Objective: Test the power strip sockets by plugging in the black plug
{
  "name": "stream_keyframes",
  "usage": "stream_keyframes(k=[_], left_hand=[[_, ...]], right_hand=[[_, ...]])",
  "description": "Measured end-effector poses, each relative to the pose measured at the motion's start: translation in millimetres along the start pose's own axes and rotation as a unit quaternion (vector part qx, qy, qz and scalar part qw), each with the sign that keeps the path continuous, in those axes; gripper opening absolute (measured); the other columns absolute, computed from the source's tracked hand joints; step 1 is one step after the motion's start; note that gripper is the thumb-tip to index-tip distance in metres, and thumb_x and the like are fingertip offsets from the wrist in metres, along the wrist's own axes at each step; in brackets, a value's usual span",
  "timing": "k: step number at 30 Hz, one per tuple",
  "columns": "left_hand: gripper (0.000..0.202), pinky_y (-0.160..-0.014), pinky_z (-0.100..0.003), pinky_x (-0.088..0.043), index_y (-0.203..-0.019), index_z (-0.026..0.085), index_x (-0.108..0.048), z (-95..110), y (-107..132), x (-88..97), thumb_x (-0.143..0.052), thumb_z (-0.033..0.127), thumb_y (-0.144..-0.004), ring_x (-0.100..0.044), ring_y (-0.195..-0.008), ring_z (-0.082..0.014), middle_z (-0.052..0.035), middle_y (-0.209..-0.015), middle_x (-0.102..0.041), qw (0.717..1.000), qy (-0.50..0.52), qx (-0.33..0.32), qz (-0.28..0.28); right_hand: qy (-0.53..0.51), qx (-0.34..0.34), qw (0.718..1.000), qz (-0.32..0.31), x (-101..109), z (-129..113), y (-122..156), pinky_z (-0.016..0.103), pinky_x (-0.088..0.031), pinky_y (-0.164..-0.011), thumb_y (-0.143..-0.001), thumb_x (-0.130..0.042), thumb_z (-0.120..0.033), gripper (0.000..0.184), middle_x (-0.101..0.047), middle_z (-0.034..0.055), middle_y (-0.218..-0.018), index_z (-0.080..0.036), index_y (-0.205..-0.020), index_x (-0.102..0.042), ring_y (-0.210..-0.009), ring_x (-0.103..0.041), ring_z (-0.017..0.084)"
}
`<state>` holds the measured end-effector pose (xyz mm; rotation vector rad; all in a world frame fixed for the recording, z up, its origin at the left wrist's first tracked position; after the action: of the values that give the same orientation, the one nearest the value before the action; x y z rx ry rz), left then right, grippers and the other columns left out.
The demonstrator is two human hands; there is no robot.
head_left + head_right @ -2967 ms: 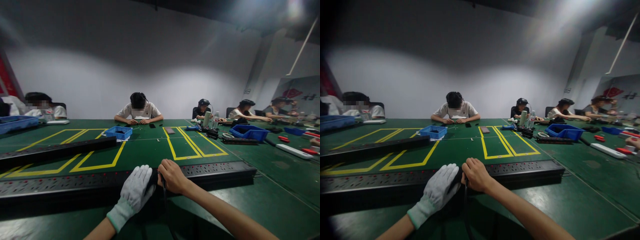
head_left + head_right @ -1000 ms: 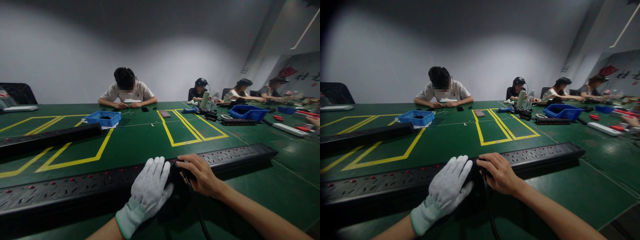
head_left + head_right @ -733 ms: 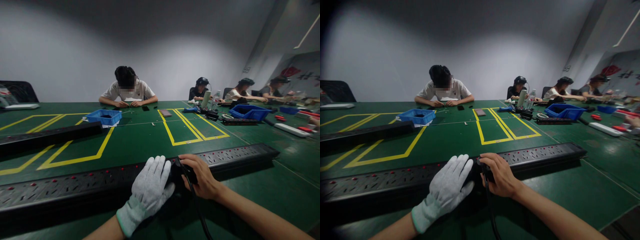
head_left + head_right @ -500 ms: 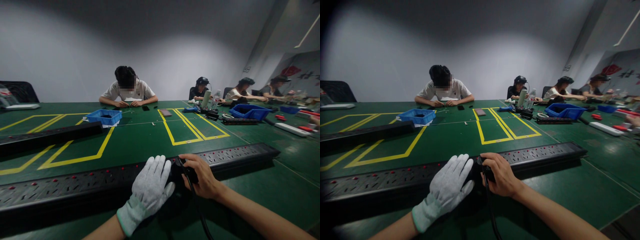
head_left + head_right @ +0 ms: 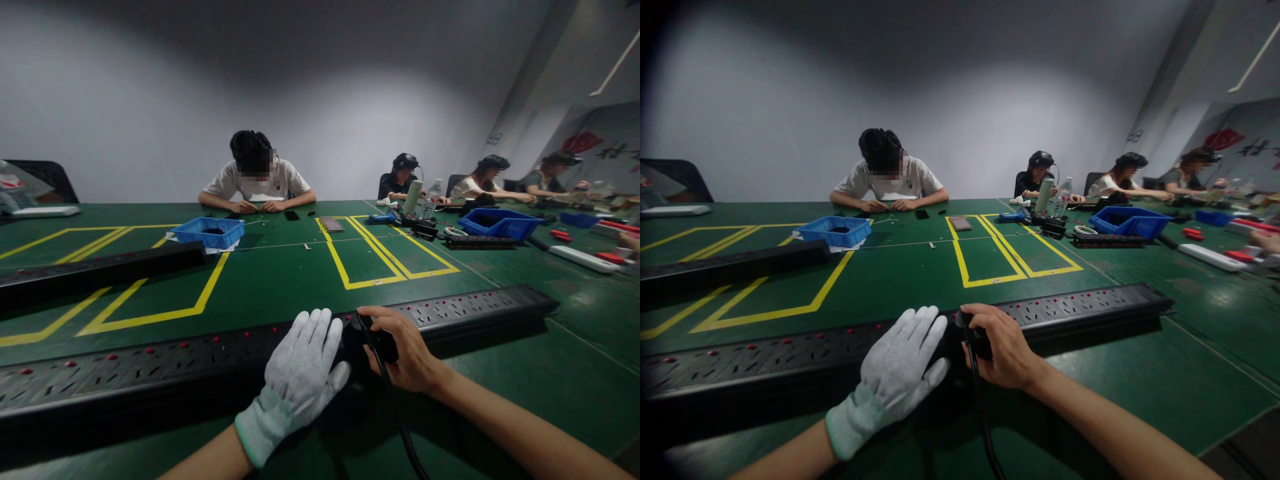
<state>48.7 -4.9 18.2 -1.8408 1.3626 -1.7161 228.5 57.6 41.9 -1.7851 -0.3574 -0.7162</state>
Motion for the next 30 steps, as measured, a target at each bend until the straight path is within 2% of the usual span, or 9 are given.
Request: stream_keyframes(k=[14, 21, 30], left_hand=[[0.049, -0.100, -0.050, -0.046, -0.126, 0.005, -0.056, -0.7, 2.1, -3.2, -0.051, 0.036, -0.089, -0.054, -0.120, -0.0343, -0.0217, -0.126, -0.059, 1.000, 0.000, 0.003, 0.002], [0.049, -0.100, -0.050, -0.046, -0.126, 0.006, -0.056, -0.8, 2.2, -2.4, -0.051, 0.036, -0.089, -0.054, -0.121, -0.0339, -0.0211, -0.126, -0.059, 1.000, 0.000, 0.004, 0.006], [0.048, -0.099, -0.050, -0.047, -0.125, 0.005, -0.057, -0.8, 1.3, -1.9, -0.051, 0.035, -0.088, -0.055, -0.119, -0.0339, -0.0215, -0.125, -0.060, 1.000, 0.000, 0.002, 0.011]], right_hand=[[-0.006, 0.009, 1.000, 0.005, 1.1, 2.0, -0.3, 0.037, -0.055, -0.084, -0.080, -0.059, -0.014, 0.027, -0.065, 0.0149, -0.115, -0.022, -0.102, -0.046, -0.102, -0.066, 0.023], [0.017, 0.024, 0.999, 0.018, 3.7, 2.1, -1.8, 0.042, -0.052, -0.093, -0.078, -0.060, -0.014, 0.027, -0.068, 0.0118, -0.113, -0.022, -0.101, -0.049, -0.100, -0.068, 0.022], [0.040, 0.036, 0.999, 0.003, 4.1, 3.5, -0.8, 0.042, -0.050, -0.095, -0.077, -0.061, -0.015, 0.028, -0.069, 0.0117, -0.112, -0.022, -0.101, -0.049, -0.100, -0.069, 0.021]])
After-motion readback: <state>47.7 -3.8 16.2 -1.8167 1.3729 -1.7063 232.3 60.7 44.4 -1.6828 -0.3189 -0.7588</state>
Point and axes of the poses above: each hand's wrist, its own y-axis away from the middle knuckle, its own x-axis out of the back of the hand, z = x × y, the point moved 3 cm from there along -y, towards the middle knuckle
